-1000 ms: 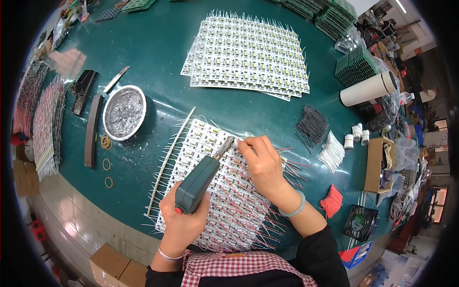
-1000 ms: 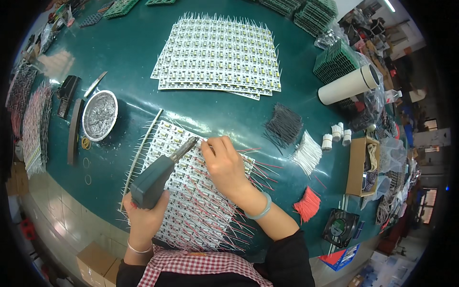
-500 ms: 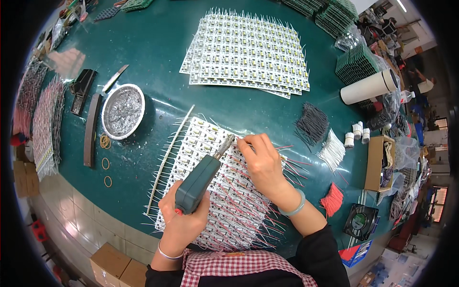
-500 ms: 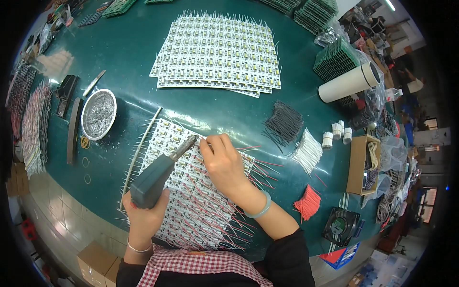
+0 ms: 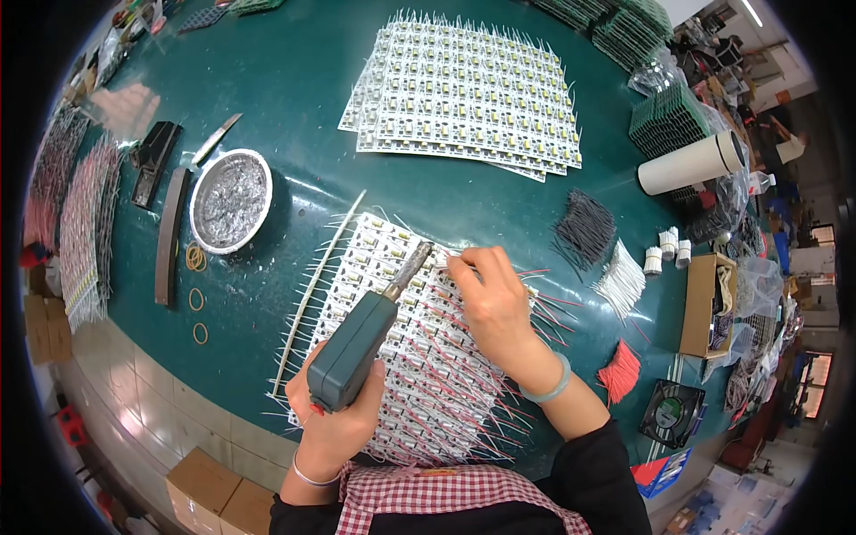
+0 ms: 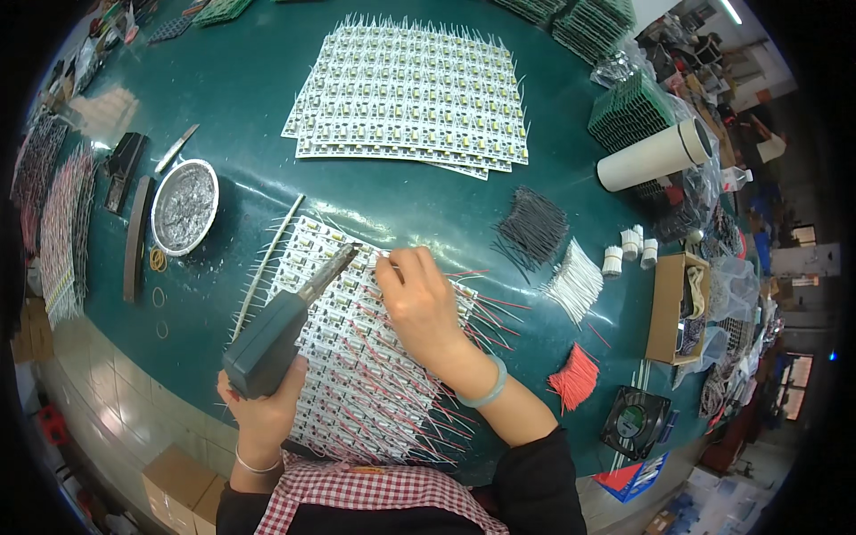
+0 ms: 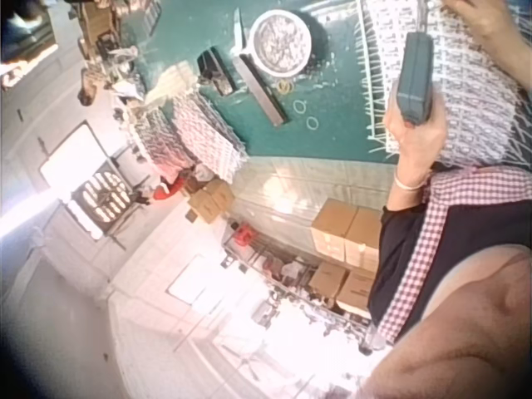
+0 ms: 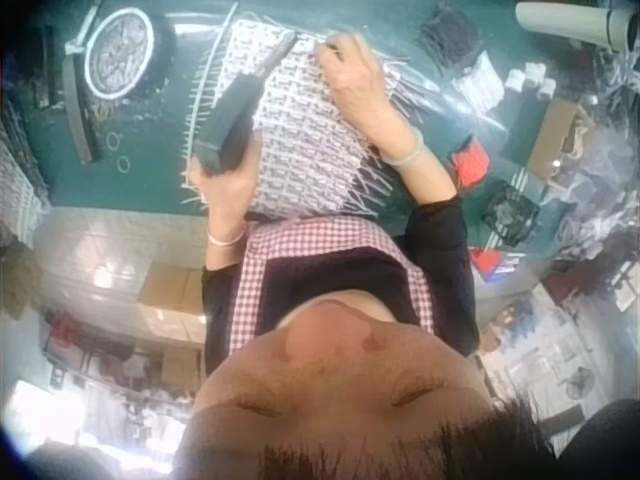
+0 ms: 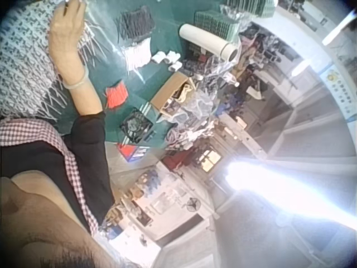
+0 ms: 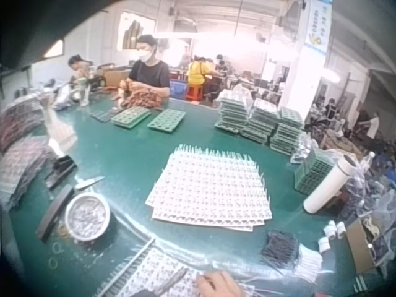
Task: The person uses a soldering iron to attach red and white wires to a grid of LED modules on a green workbench. They repeatedly pick up wires, position them on the circuit board, and apply heat to secure the connections. The workspace is organized with stacks of LED boards and piles of wires.
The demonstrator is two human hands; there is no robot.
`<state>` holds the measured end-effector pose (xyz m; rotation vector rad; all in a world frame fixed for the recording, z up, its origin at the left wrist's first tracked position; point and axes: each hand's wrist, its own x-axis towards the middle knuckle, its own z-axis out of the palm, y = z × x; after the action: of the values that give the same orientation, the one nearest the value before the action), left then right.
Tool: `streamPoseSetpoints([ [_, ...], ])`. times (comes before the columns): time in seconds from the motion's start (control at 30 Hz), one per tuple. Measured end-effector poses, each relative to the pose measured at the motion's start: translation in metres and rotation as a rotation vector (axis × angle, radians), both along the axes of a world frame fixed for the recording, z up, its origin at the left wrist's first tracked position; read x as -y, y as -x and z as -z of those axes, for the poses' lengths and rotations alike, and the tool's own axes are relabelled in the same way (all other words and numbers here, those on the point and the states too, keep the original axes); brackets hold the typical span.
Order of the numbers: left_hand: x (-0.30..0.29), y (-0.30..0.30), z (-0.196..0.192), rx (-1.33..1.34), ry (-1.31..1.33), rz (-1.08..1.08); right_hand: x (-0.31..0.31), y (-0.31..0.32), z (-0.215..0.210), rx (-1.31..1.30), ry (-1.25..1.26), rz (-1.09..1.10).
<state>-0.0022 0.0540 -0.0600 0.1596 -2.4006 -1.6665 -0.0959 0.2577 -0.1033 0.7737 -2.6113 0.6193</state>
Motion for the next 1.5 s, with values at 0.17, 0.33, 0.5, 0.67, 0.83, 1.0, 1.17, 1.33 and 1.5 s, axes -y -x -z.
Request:
streamPoseSetpoints([
  [0.17,0.0,-0.004,-0.002,0.014,-0.055,-0.063,0.001,-0.01,-0.009,-0.032,0.034,0.003],
  [0.33,0.001,-0.009,0.002,0.067,-0.1,-0.058,0.002,-0.015,-0.001,0.015,0.048,-0.03],
  [0.5,0.001,-0.011,0.006,0.034,-0.046,-0.05,0.004,-0.016,0.003,0.022,0.041,-0.028],
  [0.67,0.001,-0.011,0.006,0.024,-0.025,-0.036,0.005,-0.016,-0.001,0.039,0.027,-0.024],
  [0.83,0.001,-0.012,0.007,0.058,-0.045,-0.051,0.005,-0.017,0.0,0.056,0.03,-0.029],
  [1.0,0.0,-0.013,0.006,0.098,-0.069,-0.056,0.005,-0.017,-0.002,0.059,0.016,-0.03],
  [1.17,0.0,-0.014,0.009,0.1,-0.059,-0.047,0.006,-0.018,-0.003,0.055,0.001,-0.029],
  [1.33,0.001,-0.012,0.005,0.12,0.011,-0.019,0.007,-0.018,-0.005,0.07,-0.009,-0.02],
  [1.5,0.002,-0.012,0.005,0.144,0.025,-0.016,0.008,-0.019,-0.006,0.079,-0.014,-0.016],
])
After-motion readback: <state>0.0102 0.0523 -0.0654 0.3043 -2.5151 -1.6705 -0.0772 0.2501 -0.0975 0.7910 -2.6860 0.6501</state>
